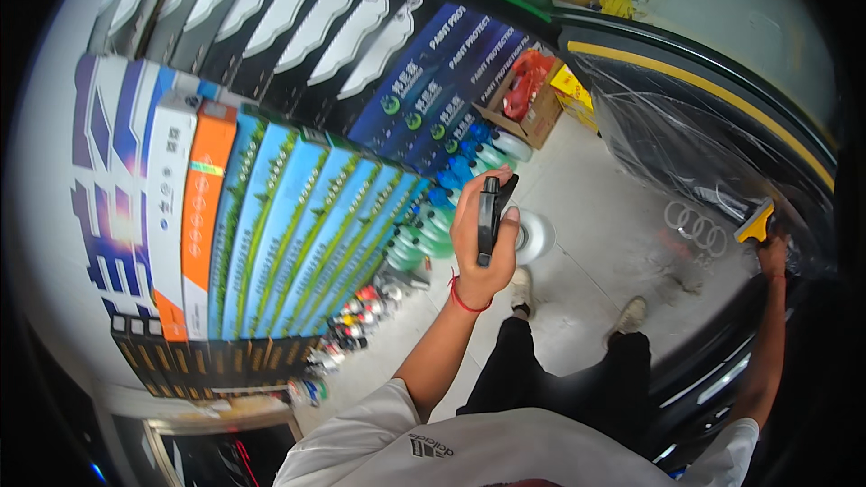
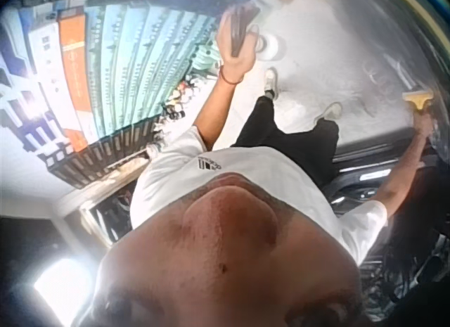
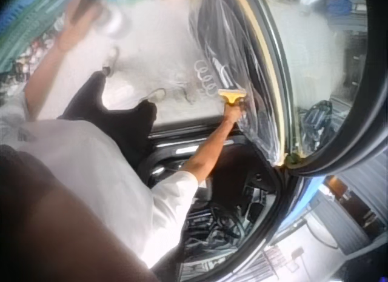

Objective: The person applies a protective film to a car's side window. They use a spray bottle to wet the surface and a squeegee to smooth the film, removing bubbles and excess liquid. The person also uses a cloth to wipe the edges and a knife to trim the film.

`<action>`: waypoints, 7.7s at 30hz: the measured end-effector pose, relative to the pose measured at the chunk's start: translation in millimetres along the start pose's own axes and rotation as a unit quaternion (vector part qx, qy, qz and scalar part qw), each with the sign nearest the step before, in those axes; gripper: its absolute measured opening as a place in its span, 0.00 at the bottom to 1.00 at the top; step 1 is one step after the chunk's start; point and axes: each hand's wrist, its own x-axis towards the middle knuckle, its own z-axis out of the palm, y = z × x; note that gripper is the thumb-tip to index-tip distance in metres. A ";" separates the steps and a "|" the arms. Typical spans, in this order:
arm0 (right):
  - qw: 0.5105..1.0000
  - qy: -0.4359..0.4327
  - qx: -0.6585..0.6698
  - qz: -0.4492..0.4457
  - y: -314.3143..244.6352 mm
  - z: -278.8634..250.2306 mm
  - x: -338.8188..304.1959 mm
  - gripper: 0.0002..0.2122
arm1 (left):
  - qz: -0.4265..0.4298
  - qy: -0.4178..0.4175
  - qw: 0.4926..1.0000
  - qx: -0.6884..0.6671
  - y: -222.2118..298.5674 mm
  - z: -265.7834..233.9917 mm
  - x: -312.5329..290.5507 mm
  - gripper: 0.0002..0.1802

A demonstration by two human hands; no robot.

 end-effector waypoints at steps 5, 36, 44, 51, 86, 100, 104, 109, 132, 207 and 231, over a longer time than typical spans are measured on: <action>0.998 0.050 0.016 -0.033 9.6 19.9 -2.8 0.16 | -0.008 -0.055 0.998 -0.002 -25.3 -7.6 13.5 0.22; 0.995 0.037 0.088 0.023 2.4 -9.1 -8.4 0.17 | -0.027 -0.138 0.989 -0.040 -9.9 20.4 -38.7 0.22; 0.998 0.014 0.058 0.019 -22.5 -29.9 -16.4 0.19 | -0.004 -0.042 0.998 -0.053 -14.7 18.4 -36.1 0.25; 0.990 0.026 0.116 0.077 -25.9 -85.1 -112.7 0.22 | -0.041 0.035 0.994 -0.092 2.2 -19.5 14.1 0.18; 0.634 0.217 0.557 0.491 -384.0 -144.1 -567.4 0.14 | 0.061 -0.501 0.809 -0.301 209.4 277.1 1.5 0.07; 0.871 0.150 0.430 0.183 -311.2 -191.2 -416.5 0.13 | 0.150 -0.165 0.971 -0.086 41.4 75.6 13.5 0.08; 0.928 0.041 0.357 0.095 -325.7 -222.6 -338.3 0.14 | -0.113 -0.117 0.979 -0.121 -0.2 -50.1 9.8 0.04; 0.944 0.078 0.302 -0.112 -388.3 -289.5 -226.6 0.15 | 0.034 -0.157 0.986 -0.035 -12.2 -154.8 1.1 0.09; 0.897 0.178 0.230 -0.333 -593.5 -417.2 -48.8 0.17 | -0.244 -0.167 0.934 -0.202 -61.8 -171.7 -52.9 0.33; 0.719 -0.092 0.681 0.102 65.1 -374.6 -63.4 0.24 | -0.618 -0.254 0.729 -0.151 -112.4 71.0 -101.0 0.32; 0.947 0.029 0.314 -0.061 -361.7 -464.7 -61.3 0.29 | -0.546 -0.239 0.754 -0.277 -196.4 -81.6 -70.7 0.30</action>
